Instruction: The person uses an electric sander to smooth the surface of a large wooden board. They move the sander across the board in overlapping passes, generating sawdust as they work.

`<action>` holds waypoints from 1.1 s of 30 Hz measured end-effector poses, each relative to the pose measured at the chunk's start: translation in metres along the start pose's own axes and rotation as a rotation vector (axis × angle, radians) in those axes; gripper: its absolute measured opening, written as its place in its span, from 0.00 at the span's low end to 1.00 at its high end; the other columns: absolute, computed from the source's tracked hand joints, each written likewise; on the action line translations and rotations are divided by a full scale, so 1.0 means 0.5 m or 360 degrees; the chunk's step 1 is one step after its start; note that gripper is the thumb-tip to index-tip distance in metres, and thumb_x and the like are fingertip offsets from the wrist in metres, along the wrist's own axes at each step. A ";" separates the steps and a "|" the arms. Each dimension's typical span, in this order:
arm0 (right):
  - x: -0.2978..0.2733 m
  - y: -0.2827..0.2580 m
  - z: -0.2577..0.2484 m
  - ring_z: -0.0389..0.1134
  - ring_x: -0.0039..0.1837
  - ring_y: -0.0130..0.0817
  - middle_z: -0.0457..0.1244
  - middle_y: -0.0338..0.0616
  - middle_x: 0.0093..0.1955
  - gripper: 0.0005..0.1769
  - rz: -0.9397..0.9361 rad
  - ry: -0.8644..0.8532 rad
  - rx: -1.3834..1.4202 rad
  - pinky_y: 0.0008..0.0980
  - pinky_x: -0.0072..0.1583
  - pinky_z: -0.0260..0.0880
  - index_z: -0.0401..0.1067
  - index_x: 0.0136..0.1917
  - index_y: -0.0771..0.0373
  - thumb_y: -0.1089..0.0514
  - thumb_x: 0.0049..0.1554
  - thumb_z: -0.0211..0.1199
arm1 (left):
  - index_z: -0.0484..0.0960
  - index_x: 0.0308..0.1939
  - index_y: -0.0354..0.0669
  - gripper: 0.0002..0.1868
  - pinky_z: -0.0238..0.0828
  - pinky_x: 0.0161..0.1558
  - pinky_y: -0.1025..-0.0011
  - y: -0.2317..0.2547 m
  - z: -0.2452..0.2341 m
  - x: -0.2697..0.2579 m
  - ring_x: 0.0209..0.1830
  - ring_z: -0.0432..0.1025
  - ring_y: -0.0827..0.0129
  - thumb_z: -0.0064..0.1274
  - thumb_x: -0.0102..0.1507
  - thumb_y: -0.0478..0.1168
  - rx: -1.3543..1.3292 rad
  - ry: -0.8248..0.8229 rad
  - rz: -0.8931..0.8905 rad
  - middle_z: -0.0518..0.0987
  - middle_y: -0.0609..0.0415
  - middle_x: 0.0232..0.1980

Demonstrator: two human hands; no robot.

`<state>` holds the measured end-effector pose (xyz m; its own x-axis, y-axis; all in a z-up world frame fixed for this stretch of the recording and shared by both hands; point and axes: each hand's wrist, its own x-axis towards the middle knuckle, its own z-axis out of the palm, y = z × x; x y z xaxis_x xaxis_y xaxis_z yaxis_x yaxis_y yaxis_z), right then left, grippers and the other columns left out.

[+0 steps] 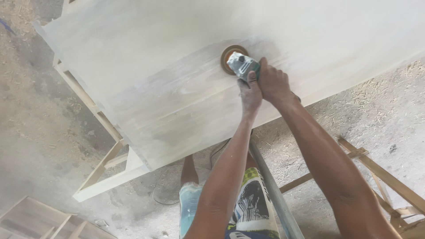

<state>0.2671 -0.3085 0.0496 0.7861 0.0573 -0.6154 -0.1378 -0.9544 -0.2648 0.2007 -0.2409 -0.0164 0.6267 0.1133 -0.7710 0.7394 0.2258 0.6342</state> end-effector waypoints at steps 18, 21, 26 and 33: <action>0.016 -0.343 0.241 0.73 0.52 0.61 0.70 0.63 0.48 0.38 0.0027 0.0145 -0.0013 0.59 0.54 0.70 0.56 0.71 0.69 0.41 0.59 0.57 | 0.74 0.64 0.33 0.45 0.74 0.57 0.59 -0.005 -0.400 0.093 0.59 0.75 0.54 0.39 0.65 0.72 0.0039 0.0376 0.0198 0.79 0.38 0.60; -0.035 -0.553 0.326 0.74 0.48 0.59 0.71 0.59 0.44 0.22 -0.0330 0.0039 0.0068 0.58 0.51 0.72 0.63 0.58 0.62 0.44 0.61 0.57 | 0.73 0.68 0.38 0.39 0.73 0.59 0.64 -0.010 -0.645 0.037 0.60 0.73 0.62 0.36 0.70 0.68 -0.0343 0.0509 0.0317 0.78 0.44 0.63; -0.088 -0.785 0.359 0.74 0.48 0.56 0.71 0.58 0.42 0.28 -0.0567 -0.0183 0.0116 0.54 0.50 0.74 0.63 0.55 0.63 0.35 0.62 0.55 | 0.58 0.76 0.43 0.42 0.74 0.61 0.62 0.055 -0.860 -0.073 0.67 0.70 0.58 0.34 0.67 0.68 -0.0668 0.0638 0.0060 0.71 0.46 0.66; -0.039 -0.688 0.273 0.74 0.48 0.58 0.70 0.59 0.43 0.23 -0.0448 -0.0007 -0.0044 0.54 0.49 0.75 0.63 0.56 0.62 0.40 0.62 0.56 | 0.59 0.77 0.39 0.42 0.64 0.65 0.66 0.058 -0.734 0.008 0.71 0.65 0.60 0.32 0.73 0.69 -0.0241 0.0556 0.0260 0.68 0.45 0.74</action>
<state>0.2170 0.0589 0.0511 0.7886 0.3226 -0.5235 0.1023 -0.9083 -0.4056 0.1345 0.1212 -0.0221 0.5925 0.4752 -0.6505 0.5762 0.3143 0.7545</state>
